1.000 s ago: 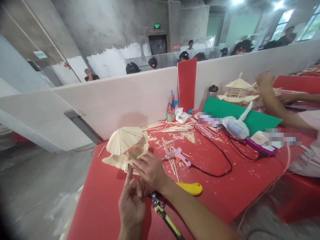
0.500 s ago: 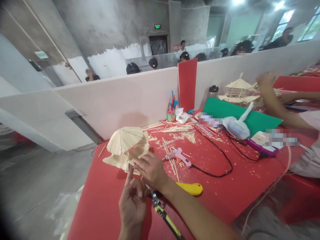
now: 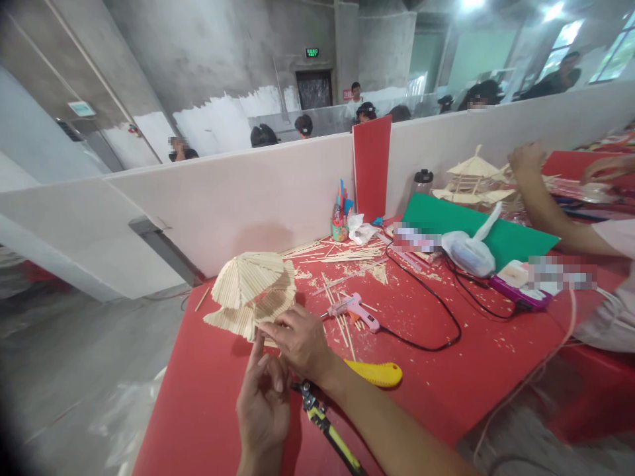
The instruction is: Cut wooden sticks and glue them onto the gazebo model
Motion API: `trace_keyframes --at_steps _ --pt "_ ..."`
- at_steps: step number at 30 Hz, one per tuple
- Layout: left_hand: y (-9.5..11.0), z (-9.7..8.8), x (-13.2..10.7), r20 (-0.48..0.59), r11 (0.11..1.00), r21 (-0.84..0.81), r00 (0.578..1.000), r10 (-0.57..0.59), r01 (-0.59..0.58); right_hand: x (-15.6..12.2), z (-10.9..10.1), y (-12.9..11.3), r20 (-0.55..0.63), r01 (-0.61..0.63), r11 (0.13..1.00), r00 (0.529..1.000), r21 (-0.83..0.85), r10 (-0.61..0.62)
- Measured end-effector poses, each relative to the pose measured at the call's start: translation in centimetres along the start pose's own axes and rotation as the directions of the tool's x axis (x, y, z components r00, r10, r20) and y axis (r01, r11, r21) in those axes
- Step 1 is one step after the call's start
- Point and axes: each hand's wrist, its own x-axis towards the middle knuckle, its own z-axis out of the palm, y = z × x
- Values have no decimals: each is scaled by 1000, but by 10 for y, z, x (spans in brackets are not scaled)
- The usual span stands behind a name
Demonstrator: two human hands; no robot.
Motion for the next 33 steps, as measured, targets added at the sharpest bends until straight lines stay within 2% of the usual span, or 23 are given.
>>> trace_keyframes --at_steps 5,10,14,17,20,24,27,33 --pt "-4 1 -1 -42 999 25 998 49 -48 -5 -8 -8 -64 -1 997 998 82 7" --pt "-6 1 2 15 999 36 1000 -24 24 -18 -20 -21 -107 -97 985 988 141 113" --pt "-11 0 2 10 994 33 994 -109 109 -29 -27 -29 -86 -172 977 979 129 184" --pt "-12 0 1 2 991 63 993 -118 118 -35 -36 -32 -19 -204 974 978 96 207" --pt "-10 1 0 8 992 116 999 -45 44 -48 -54 -33 127 -218 976 968 0 216" --pt "-11 2 -3 30 978 202 998 49 -54 -78 -84 -27 289 -225 948 914 -225 286" --pt "-14 0 -3 17 967 240 997 78 -80 -98 -100 -20 307 -254 904 880 -343 364" --pt "-16 -2 0 25 944 312 994 105 -107 -108 -101 -32 421 -253 909 822 -332 383"
